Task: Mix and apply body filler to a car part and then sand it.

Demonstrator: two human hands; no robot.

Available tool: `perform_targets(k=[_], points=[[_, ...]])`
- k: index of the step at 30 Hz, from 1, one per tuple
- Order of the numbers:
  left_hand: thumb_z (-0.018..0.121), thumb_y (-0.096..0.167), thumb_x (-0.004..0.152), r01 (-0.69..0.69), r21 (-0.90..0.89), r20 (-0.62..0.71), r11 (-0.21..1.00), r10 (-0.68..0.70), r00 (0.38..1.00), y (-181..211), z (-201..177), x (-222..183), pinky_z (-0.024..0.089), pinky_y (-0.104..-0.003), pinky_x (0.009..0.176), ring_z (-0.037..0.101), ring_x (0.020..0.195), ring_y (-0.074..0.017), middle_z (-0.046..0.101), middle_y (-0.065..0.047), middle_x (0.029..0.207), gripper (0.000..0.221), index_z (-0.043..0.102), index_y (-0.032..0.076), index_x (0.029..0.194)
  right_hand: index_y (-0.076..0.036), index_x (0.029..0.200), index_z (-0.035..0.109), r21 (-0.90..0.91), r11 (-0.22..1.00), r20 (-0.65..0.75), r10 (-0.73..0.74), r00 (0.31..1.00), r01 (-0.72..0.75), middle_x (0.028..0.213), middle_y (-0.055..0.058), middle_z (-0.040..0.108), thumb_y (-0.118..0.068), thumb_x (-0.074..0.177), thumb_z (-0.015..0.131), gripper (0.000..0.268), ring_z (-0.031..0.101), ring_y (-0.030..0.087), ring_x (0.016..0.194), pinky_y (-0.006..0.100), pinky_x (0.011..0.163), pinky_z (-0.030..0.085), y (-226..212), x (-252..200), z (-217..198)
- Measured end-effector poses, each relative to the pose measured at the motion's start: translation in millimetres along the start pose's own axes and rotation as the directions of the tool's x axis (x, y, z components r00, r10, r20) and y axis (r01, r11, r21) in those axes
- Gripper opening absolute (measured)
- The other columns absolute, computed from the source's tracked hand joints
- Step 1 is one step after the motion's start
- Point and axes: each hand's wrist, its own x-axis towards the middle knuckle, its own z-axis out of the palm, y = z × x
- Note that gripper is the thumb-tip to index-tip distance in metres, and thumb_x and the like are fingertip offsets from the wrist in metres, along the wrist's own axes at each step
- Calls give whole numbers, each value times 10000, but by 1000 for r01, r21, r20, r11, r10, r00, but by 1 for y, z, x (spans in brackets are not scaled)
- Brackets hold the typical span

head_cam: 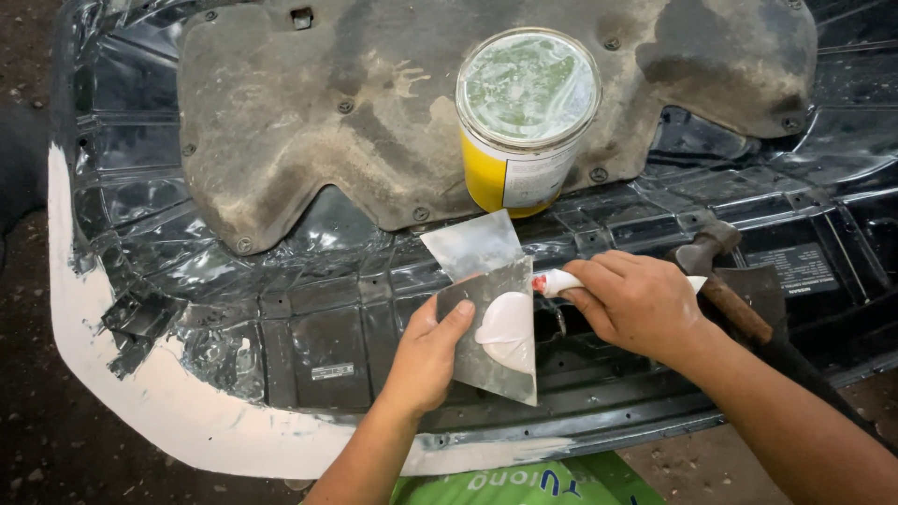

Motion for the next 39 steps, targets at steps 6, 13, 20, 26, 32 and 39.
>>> perform_targets(k=[6,13,20,26,32,39], points=[[591,233,1001,4,-9,9,1000,-4,1000,0,-1,2,488,-341,1010,637,1132,-178,694,-97,1258,468,584,-13,1399,-92,982,719,-2,1000,-9,-29,1000,29,828,63,703,-221,829,765,206,697,261,727,379,600,544,1,1,2],[594,234,1011,-11,-4,31,1000,11,999,-1,-2,3,489,-340,1014,637,1132,-178,696,-98,1254,456,590,-23,1387,-96,968,716,-7,999,-15,-48,999,48,796,61,681,-227,828,767,199,685,259,713,381,595,537,1,3,-1],[585,238,1014,-50,161,35,986,45,998,7,-2,1,480,-316,1029,630,1138,-153,700,-84,1259,451,596,-7,1393,-89,961,713,-35,995,3,-93,996,93,768,49,657,-225,814,765,207,672,252,700,376,588,529,-1,5,-5],[594,228,1007,-31,145,72,989,21,997,15,-1,-1,482,-328,1025,630,1129,-162,705,-82,1253,454,599,-4,1397,-91,963,713,-37,993,32,-111,993,112,766,39,657,-231,813,763,212,674,249,706,381,585,530,-1,7,-7],[611,228,993,-152,50,-28,987,154,988,29,-12,-7,472,-339,1041,631,1160,-181,696,-92,1273,471,595,-15,1396,-125,1128,724,-44,997,51,-60,997,62,934,75,701,-276,809,778,357,681,288,842,414,701,546,35,28,-8],[638,248,977,-114,106,-131,988,127,983,7,-40,-21,486,-316,987,638,1067,-163,715,-75,1183,413,643,-2,1305,-263,1369,671,-219,932,50,-285,957,289,1219,76,651,-260,854,745,520,574,328,1179,504,1053,440,51,147,-31]])
